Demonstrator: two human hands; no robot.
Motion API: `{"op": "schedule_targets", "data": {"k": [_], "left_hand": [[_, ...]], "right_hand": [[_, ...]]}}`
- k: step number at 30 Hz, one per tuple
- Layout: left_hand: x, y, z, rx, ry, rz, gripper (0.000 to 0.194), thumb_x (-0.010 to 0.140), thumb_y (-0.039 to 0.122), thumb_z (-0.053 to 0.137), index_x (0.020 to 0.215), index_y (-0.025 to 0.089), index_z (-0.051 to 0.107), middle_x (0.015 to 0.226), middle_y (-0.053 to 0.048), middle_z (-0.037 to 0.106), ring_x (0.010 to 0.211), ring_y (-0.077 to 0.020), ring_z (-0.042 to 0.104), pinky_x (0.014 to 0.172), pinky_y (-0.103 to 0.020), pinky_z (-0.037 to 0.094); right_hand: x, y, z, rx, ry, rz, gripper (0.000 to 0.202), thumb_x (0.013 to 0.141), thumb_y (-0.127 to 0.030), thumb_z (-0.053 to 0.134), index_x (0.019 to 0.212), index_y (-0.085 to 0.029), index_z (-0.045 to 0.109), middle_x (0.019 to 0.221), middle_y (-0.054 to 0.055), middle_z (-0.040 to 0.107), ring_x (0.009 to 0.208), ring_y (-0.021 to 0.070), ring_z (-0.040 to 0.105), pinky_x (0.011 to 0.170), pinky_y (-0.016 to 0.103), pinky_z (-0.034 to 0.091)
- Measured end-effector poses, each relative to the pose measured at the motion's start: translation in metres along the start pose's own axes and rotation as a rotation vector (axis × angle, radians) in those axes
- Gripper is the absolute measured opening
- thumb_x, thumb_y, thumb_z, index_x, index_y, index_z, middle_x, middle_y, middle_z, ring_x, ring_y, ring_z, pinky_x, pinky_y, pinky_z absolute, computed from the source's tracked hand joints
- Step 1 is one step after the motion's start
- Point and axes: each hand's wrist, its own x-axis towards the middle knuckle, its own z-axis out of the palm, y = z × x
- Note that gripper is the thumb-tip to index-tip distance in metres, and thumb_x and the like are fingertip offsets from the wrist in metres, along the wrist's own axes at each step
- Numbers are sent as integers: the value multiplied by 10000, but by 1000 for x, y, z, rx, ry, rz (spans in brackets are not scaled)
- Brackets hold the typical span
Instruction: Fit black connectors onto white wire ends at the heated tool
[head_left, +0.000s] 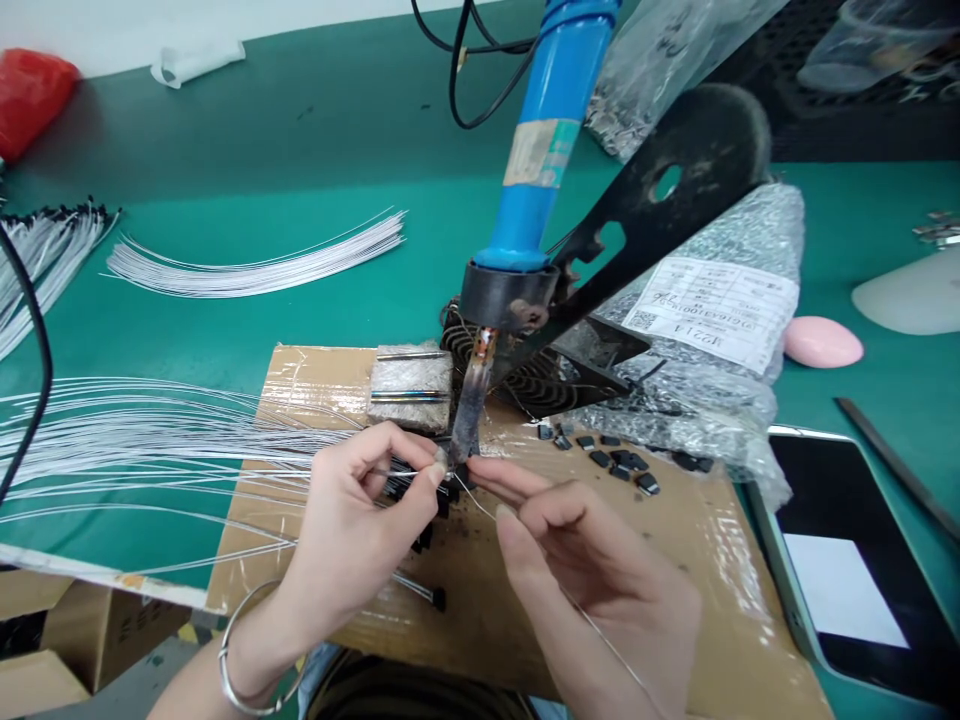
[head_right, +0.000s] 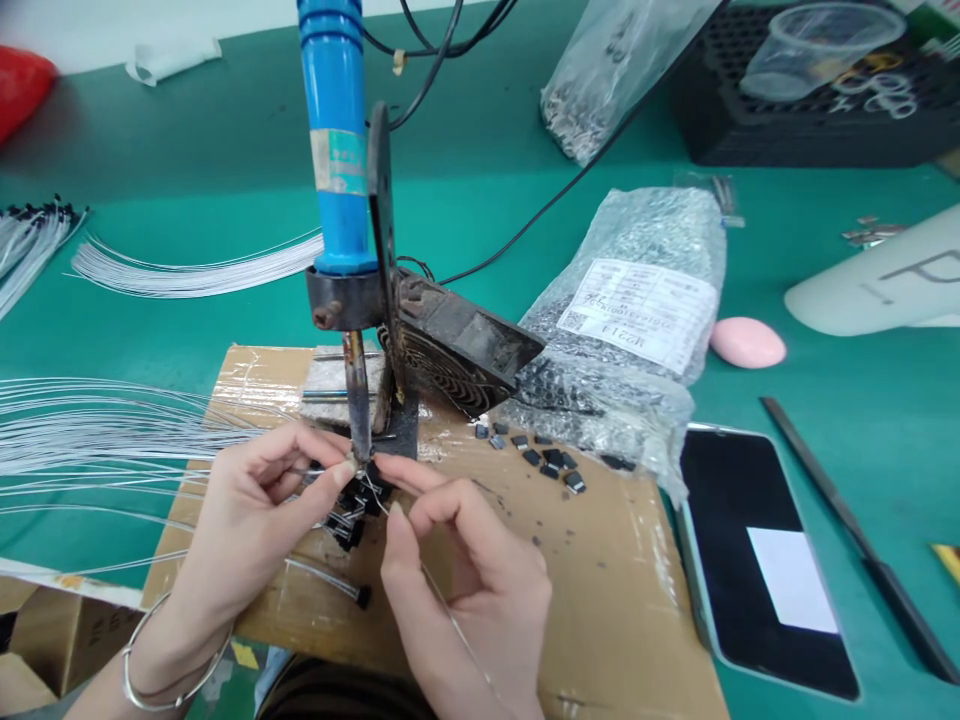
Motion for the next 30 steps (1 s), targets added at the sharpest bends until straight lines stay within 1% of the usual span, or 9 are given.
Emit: {"op": "schedule_targets", "data": {"k": [3, 8, 11, 13, 16, 19, 21, 25, 30], "left_hand": [[-1, 0, 0, 9, 2, 5, 93, 811, 159, 729, 723, 180, 704, 798, -33, 812, 720, -134, 724, 657, -200, 542], [-1, 1, 1, 20, 3, 15, 104, 822, 165, 715, 723, 188, 696, 784, -31, 803, 713, -147, 720, 646, -225, 542], [-2, 1, 1, 45, 3, 11, 110, 824, 165, 711, 719, 192, 691, 779, -30, 794, 712, -155, 722, 617, -235, 526], [-1, 1, 1, 44, 5, 7, 107, 822, 163, 711, 720, 192, 692, 783, -32, 792, 727, -161, 728, 631, -241, 534], [-1, 1, 1, 30, 11, 14, 105, 816, 156, 713, 718, 190, 694, 783, -36, 793, 729, -162, 723, 661, -248, 548], [-2, 1, 1, 47, 13, 12, 106, 812, 155, 714, 715, 192, 695, 795, -36, 803, 703, -152, 706, 616, -239, 519], [-2, 1, 1, 46, 14, 11, 103, 815, 159, 715, 720, 194, 699, 804, -33, 808, 702, -147, 703, 611, -235, 510], [-3, 0, 1, 25, 5, 1, 110, 821, 147, 716, 727, 197, 693, 821, -26, 813, 736, -144, 713, 660, -232, 530], [-2, -1, 1, 34, 5, 3, 116, 821, 134, 707, 726, 199, 691, 825, -26, 814, 737, -144, 709, 653, -235, 526]], "right_hand": [[0, 0, 0, 19, 6, 7, 253, 974, -278, 707, 745, -251, 602, 1151, 24, 848, 1059, 170, 811, 974, 234, 604], [0, 1, 0, -4, 5, -17, 262, 978, -286, 705, 739, -245, 606, 1156, 62, 850, 1066, 213, 813, 975, 291, 616], [0, 1, 1, -6, 11, -26, 264, 983, -278, 702, 743, -247, 596, 1151, 51, 847, 1044, 194, 812, 952, 265, 607], [0, 2, 1, -14, 11, -35, 267, 985, -278, 702, 744, -245, 592, 1151, 51, 845, 1026, 188, 812, 940, 257, 603], [0, 3, 1, -35, 10, -49, 261, 979, -276, 712, 741, -239, 610, 1148, 75, 846, 1032, 220, 812, 949, 299, 609], [-1, 4, 1, -24, 10, -56, 250, 975, -262, 719, 745, -240, 622, 1148, 84, 846, 1032, 237, 813, 959, 333, 614], [-1, 4, 1, -11, 4, -58, 257, 985, -258, 704, 746, -243, 609, 1154, 77, 845, 1027, 227, 813, 952, 322, 614], [-1, 3, 1, -10, -2, -63, 274, 1000, -263, 686, 743, -234, 593, 1165, 82, 844, 1034, 223, 817, 916, 290, 620], [0, 5, 1, -13, 5, -79, 264, 982, -267, 702, 739, -235, 603, 1142, 90, 849, 1012, 230, 823, 910, 300, 628]]}}
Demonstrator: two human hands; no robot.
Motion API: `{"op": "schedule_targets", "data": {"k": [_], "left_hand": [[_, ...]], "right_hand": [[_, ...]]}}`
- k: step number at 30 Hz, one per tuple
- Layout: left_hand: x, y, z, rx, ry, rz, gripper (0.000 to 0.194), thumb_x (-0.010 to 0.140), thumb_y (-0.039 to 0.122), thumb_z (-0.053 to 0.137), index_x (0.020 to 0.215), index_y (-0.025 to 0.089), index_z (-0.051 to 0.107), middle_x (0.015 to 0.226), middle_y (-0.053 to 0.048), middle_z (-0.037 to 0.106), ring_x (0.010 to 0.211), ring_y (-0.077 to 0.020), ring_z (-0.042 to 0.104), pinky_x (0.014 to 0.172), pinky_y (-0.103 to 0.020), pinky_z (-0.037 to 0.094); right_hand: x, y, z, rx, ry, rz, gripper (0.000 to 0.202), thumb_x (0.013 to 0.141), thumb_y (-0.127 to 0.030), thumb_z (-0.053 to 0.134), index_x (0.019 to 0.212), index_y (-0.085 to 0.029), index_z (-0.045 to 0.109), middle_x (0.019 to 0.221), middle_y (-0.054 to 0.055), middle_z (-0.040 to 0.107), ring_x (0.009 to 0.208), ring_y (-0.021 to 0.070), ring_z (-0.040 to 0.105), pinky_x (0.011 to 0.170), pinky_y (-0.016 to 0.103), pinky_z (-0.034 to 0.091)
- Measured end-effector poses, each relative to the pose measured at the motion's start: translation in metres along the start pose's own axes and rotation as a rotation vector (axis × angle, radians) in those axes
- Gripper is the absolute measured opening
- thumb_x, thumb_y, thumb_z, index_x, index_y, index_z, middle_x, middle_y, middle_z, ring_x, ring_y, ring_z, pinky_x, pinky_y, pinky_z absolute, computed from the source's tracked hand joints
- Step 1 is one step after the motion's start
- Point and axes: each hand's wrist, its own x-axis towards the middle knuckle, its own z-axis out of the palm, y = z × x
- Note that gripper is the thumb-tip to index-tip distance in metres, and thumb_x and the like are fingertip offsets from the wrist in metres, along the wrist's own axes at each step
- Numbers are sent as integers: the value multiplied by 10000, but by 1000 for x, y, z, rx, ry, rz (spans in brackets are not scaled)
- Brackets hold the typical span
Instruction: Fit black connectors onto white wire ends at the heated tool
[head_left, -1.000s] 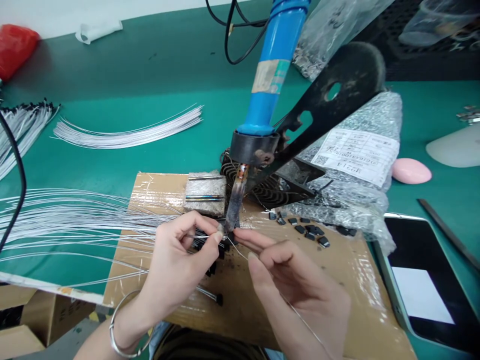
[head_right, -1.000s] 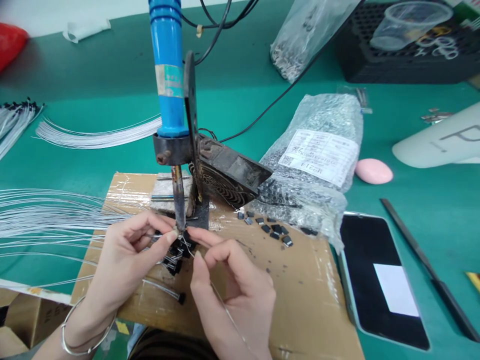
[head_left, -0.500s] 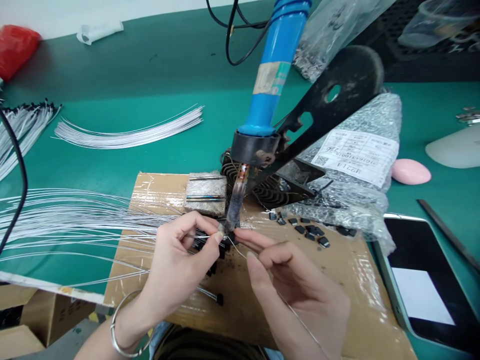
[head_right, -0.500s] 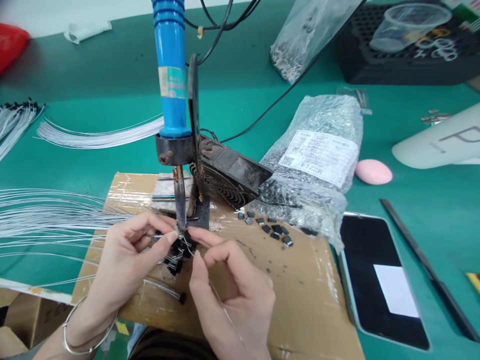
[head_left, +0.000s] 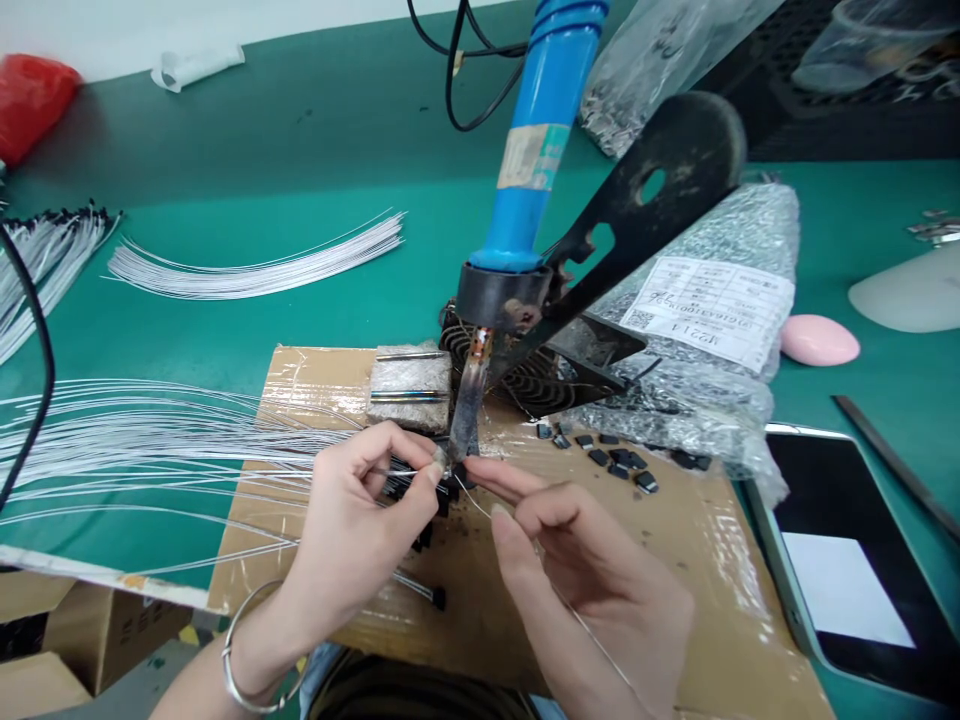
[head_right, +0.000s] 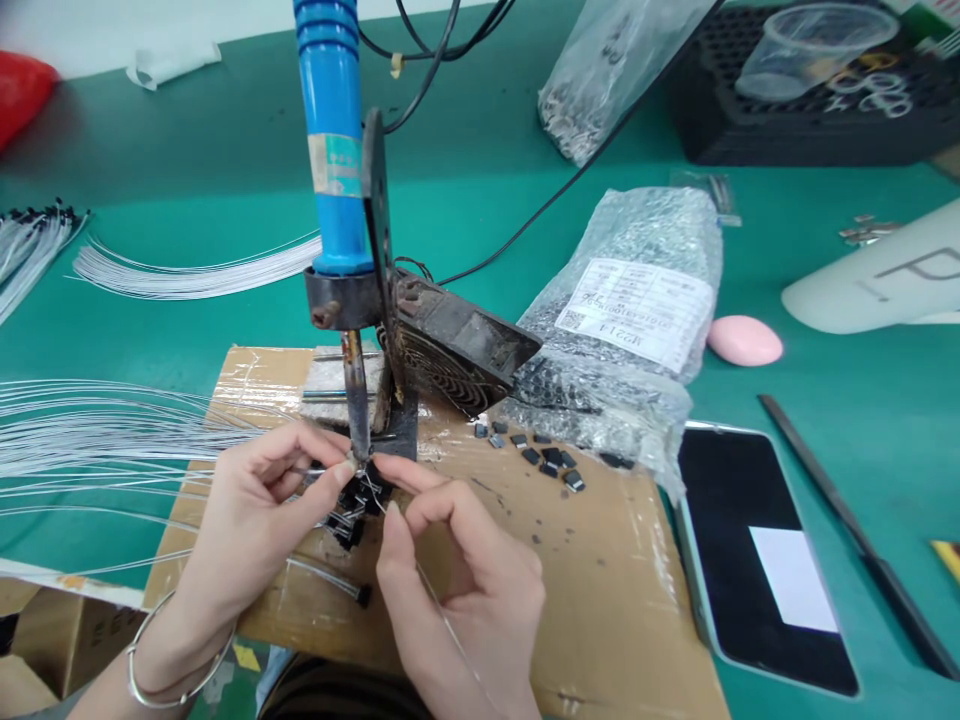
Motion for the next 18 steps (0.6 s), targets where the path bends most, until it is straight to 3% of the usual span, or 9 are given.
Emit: {"op": "schedule_targets", "data": {"k": [18], "left_hand": [[0, 2, 1, -17, 11, 18, 117, 817, 135, 727, 720, 193, 698, 811, -30, 815, 751, -145, 728, 681, -220, 551]], "right_hand": [[0, 0, 0, -42, -1, -19, 233, 972, -262, 718, 758, -246, 630, 1135, 59, 850, 1048, 209, 809, 959, 287, 596]]}}
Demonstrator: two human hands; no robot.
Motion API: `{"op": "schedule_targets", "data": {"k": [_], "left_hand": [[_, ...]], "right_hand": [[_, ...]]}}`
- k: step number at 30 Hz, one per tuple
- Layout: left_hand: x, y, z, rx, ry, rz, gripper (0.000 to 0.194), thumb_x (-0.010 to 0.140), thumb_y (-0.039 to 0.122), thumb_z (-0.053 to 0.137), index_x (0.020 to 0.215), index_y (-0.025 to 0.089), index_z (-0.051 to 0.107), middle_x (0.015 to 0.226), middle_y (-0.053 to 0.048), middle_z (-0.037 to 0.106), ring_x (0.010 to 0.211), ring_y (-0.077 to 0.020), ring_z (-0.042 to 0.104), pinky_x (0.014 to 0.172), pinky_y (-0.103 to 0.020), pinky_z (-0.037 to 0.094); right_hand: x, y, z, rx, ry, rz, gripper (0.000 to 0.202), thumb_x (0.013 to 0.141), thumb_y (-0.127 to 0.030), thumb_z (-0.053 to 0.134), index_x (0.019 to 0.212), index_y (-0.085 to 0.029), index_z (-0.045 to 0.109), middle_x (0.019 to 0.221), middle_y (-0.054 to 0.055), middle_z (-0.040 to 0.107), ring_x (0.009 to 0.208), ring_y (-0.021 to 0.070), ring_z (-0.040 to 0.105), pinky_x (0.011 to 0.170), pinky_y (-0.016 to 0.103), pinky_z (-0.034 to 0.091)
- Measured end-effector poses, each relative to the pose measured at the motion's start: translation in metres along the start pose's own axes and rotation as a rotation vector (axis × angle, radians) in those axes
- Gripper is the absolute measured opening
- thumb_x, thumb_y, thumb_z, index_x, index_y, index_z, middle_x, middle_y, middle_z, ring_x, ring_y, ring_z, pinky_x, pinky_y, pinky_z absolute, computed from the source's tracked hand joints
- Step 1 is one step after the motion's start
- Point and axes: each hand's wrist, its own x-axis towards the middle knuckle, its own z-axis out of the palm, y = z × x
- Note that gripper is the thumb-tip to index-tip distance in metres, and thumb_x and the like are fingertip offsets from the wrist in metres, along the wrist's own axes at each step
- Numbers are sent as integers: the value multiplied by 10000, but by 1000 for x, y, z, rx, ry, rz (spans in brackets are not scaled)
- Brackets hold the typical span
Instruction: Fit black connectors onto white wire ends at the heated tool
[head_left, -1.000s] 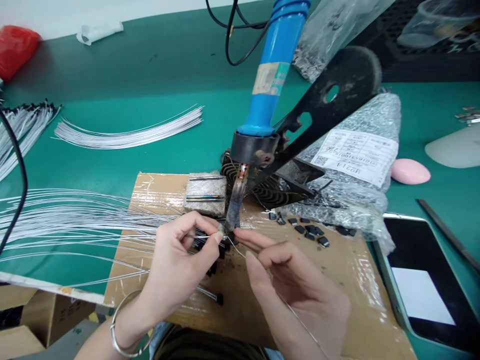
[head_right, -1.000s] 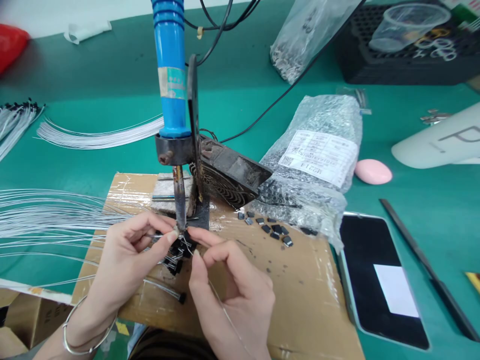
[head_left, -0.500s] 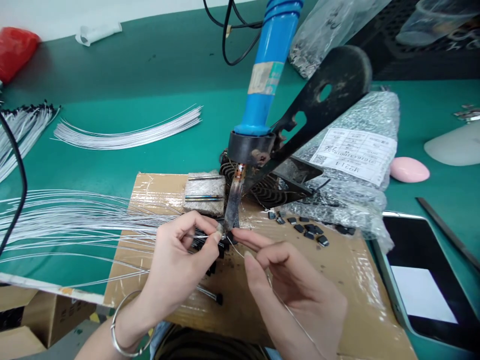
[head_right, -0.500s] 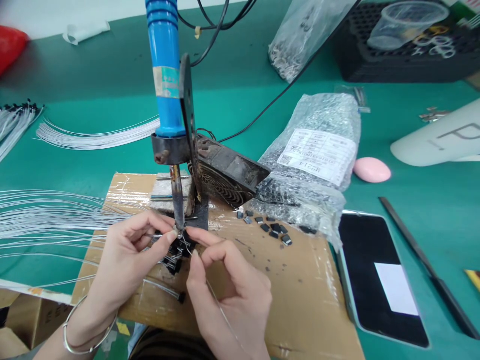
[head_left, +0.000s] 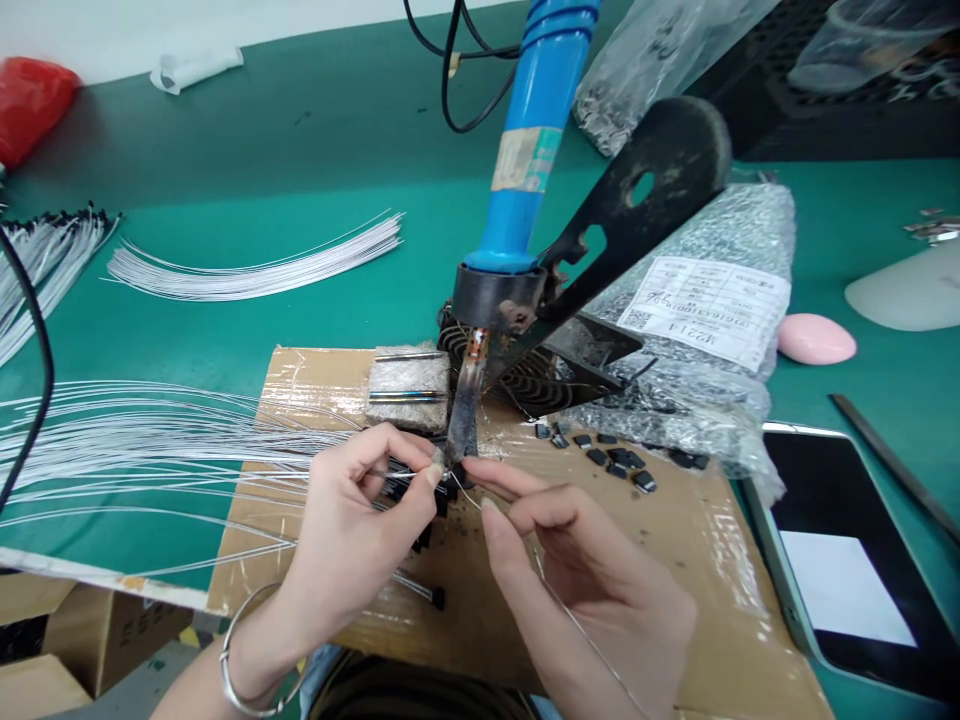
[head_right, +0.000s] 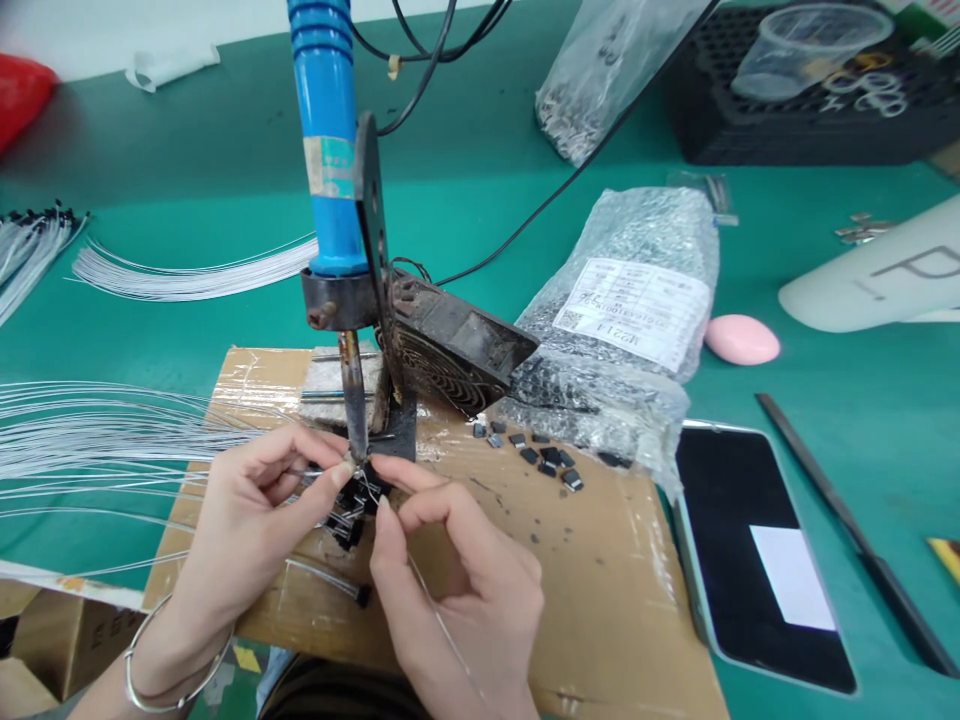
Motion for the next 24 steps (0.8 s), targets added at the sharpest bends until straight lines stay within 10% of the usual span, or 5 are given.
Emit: {"op": "schedule_targets", "data": {"k": [24], "left_hand": [[-2, 1, -2, 8, -8, 17, 124, 818, 116, 731, 718, 185, 707, 807, -32, 807, 752, -141, 732, 684, -205, 553]], "right_hand": [[0, 0, 1, -3, 4, -31, 240, 976, -262, 724, 754, -241, 635, 1110, 67, 856, 993, 209, 824, 914, 277, 610]]}}
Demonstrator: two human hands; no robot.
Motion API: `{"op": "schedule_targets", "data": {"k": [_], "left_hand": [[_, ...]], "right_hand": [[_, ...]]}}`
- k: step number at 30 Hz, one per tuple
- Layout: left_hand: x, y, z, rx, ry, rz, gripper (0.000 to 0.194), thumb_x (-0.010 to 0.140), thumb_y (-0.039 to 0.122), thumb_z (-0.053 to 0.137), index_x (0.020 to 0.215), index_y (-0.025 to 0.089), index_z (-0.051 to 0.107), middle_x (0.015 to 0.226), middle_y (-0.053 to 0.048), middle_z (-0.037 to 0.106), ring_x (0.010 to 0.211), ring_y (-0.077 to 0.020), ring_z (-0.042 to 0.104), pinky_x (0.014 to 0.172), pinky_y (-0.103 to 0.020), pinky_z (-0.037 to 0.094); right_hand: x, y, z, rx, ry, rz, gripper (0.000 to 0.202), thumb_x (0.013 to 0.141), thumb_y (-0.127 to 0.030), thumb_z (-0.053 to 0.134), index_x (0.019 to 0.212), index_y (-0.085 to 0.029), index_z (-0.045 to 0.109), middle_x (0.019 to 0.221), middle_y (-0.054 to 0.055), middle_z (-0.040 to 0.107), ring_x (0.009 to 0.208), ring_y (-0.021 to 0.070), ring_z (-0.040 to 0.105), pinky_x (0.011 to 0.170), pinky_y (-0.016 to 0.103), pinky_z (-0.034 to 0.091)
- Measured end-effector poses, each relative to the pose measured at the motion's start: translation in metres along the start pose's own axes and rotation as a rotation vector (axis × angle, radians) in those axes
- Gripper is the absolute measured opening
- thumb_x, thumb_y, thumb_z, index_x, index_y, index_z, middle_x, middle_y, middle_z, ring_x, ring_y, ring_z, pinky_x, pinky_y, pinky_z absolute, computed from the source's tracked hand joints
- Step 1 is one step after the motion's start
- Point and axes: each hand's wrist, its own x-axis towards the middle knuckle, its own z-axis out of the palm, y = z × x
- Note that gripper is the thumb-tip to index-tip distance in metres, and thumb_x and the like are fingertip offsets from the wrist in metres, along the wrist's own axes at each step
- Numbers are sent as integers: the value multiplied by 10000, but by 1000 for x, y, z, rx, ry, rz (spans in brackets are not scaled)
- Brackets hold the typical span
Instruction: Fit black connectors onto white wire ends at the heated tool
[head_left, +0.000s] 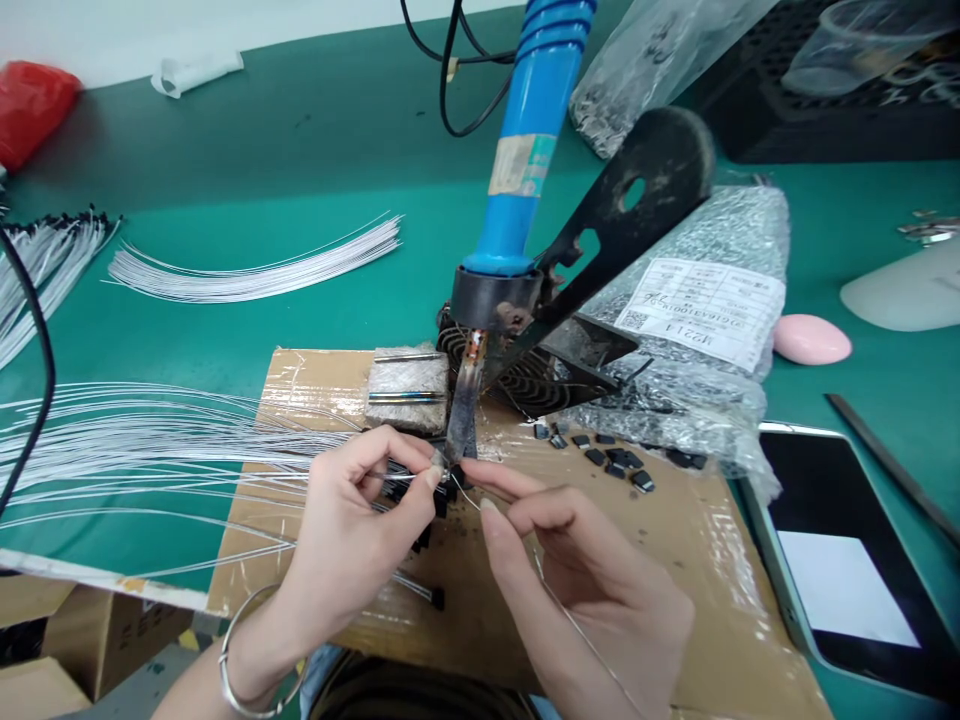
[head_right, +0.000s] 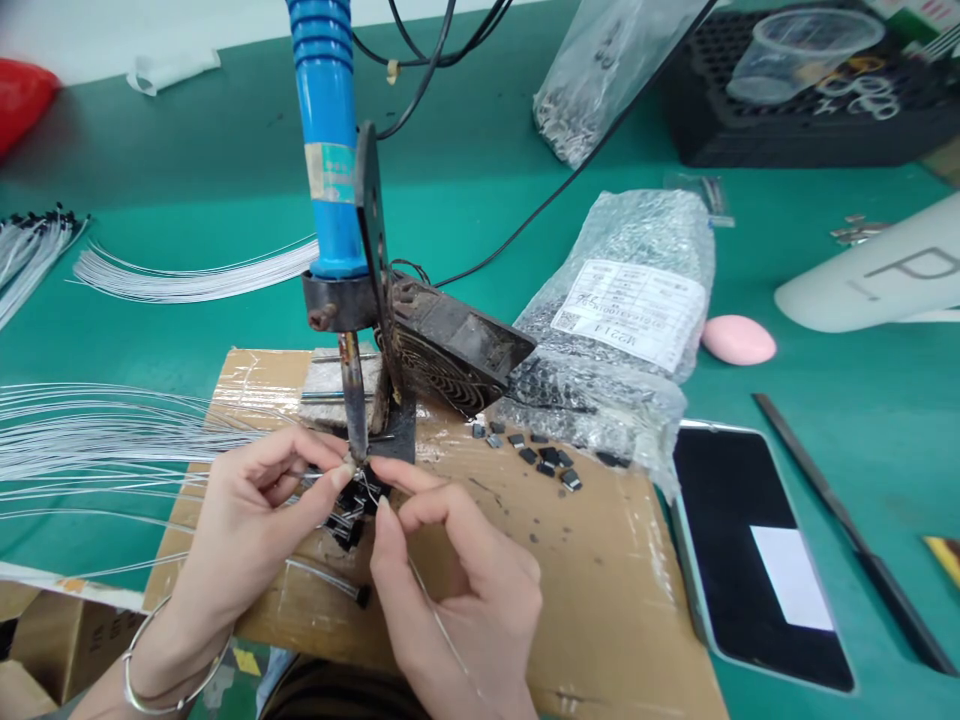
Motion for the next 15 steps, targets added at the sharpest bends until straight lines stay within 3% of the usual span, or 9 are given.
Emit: {"op": "schedule_targets", "data": {"k": [15], "left_hand": [[0, -4, -1, 47, 10, 34, 127, 820, 149, 713, 707, 205, 717, 788, -22, 811, 708, -151, 721, 621, -236, 530]], "right_hand": [[0, 5, 1, 6, 3, -39, 218, 971, -228, 731, 771, -241, 647, 1092, 45, 853, 966, 183, 815, 908, 268, 603]]}}
